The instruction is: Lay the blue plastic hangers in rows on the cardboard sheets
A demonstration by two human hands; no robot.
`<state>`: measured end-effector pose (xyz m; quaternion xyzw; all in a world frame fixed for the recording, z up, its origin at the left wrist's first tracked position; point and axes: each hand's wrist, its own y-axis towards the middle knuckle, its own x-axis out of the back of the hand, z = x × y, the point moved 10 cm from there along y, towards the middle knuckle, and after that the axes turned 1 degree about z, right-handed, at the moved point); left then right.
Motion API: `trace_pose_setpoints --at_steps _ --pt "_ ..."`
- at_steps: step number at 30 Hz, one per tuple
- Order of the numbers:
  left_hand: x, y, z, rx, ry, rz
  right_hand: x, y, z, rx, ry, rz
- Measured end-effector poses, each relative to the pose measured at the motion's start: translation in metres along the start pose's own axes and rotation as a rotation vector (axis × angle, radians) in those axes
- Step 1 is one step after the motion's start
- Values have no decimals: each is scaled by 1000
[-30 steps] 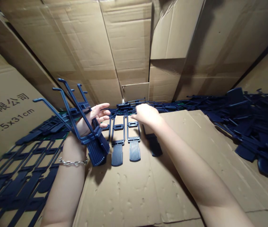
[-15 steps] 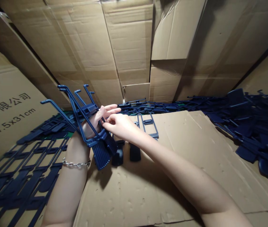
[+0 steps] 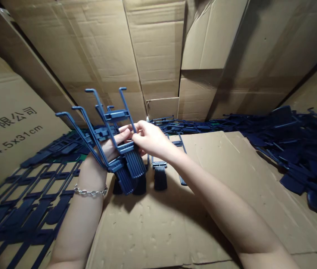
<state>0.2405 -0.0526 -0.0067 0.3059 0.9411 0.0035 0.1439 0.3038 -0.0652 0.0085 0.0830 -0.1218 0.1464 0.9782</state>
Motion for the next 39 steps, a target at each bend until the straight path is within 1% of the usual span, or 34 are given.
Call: trace_pose_setpoints --at_steps 2,5,7,9,11,13,14,16,18,19,22,24,25,27,29,31,33,35,39 --pt "2 0 2 40 -6 8 15 -1 4 -9 58 -55" --pt "8 -2 5 119 41 1 38 -5 17 -5 78 -118" --pt "13 -5 2 133 60 -12 48 -9 24 -31 81 -131" --pt "18 -7 -3 117 53 -26 53 -12 24 -78 90 -133" --pt "22 -9 -9 93 27 -44 57 -15 17 -131 100 -138" --pt "27 -12 -16 71 -8 -72 66 -19 2 -175 92 -181" --pt "29 -13 -18 62 -23 -87 75 -23 -7 -192 74 -229" --pt "32 -17 -24 41 -43 -106 100 -37 -25 -213 12 -367" --pt "34 -20 -29 23 -53 -111 128 -55 -38 -216 -111 -494" --pt "36 -22 -32 13 -56 -117 141 -65 -43 -227 -209 -534" --pt "42 -26 -37 -15 -55 -149 170 -92 -55 -378 -642 -572" --pt "44 -28 -39 -33 -51 -167 181 -104 -64 -500 -903 -555" --pt "44 -28 -39 -38 -48 -170 182 -106 -70 -548 -996 -529" --pt "43 -27 -38 -42 -43 -169 176 -105 -88 -631 -1102 -433" --pt "42 -26 -37 -43 -35 -168 162 -102 -109 -704 -1138 -318" --pt "43 -25 -35 -46 -21 -165 148 -99 -124 -755 -1153 -256" --pt "42 -24 -34 -52 5 -152 137 -98 -129 -768 -1172 -244" --pt "40 -22 -33 -53 38 -137 129 -96 -128 -751 -1192 -242" --pt "36 -18 -27 -14 75 -129 121 -95 -122 -721 -1221 -233"
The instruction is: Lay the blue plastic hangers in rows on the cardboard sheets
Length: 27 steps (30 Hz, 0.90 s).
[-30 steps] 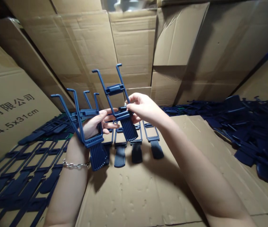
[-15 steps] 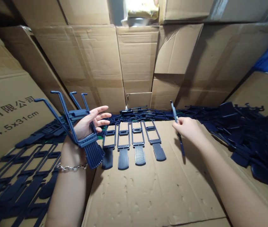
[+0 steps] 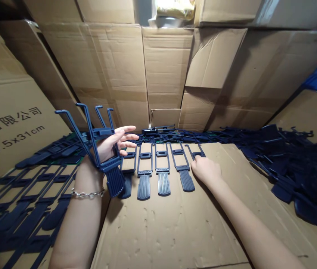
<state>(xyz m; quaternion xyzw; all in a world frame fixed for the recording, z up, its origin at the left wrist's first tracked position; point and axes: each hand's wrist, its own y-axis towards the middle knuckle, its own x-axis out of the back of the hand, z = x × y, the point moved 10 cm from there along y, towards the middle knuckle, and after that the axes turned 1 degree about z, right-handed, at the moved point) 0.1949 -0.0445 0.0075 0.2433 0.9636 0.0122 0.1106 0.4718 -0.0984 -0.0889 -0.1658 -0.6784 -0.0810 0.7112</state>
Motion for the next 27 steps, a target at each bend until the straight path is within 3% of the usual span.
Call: trace_pose_setpoints --at_steps 9,23,27 --pt "-10 6 14 77 -13 50 5 1 15 45 18 -28" --pt "-16 5 13 77 10 77 7 4 27 132 71 -64" --pt "-23 7 17 90 -8 76 26 -10 37 154 129 -183"
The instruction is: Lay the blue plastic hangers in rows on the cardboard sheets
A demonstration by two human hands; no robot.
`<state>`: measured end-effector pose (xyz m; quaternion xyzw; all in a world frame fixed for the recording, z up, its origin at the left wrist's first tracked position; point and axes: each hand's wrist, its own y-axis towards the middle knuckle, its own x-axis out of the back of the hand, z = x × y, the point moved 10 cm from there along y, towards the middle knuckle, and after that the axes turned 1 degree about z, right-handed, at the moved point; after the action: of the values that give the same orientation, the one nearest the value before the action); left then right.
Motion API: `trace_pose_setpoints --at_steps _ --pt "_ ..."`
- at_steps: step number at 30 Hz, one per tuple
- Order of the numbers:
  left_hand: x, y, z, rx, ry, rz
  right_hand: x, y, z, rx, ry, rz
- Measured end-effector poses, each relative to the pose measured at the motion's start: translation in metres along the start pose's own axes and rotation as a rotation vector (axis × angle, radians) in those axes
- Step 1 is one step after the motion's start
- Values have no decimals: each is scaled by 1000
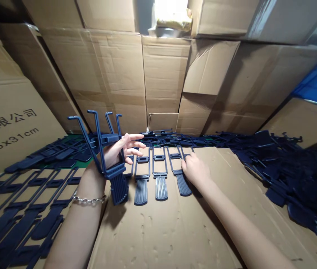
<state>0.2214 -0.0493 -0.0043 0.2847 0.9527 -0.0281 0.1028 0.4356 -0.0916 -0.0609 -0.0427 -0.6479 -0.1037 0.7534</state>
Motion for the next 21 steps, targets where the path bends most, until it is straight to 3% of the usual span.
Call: trace_pose_setpoints --at_steps 4,7,9,11,16,19,21 --pt "-3 0 -8 -106 -76 -46 30 -25 59 291 354 -97" --pt "-10 1 -9 -132 -95 -37 37 -48 107 482 682 44" --pt "-16 2 -5 -109 -72 -12 32 -57 130 506 810 168" --pt "-21 4 -2 -106 -25 8 30 -62 145 512 855 198" --pt "-27 -4 -3 -130 196 101 32 -65 151 572 929 80" --pt "-21 -15 -6 -101 340 133 28 -67 139 557 1000 110" --pt "-16 -22 -7 -63 388 152 20 -67 122 462 1077 180"
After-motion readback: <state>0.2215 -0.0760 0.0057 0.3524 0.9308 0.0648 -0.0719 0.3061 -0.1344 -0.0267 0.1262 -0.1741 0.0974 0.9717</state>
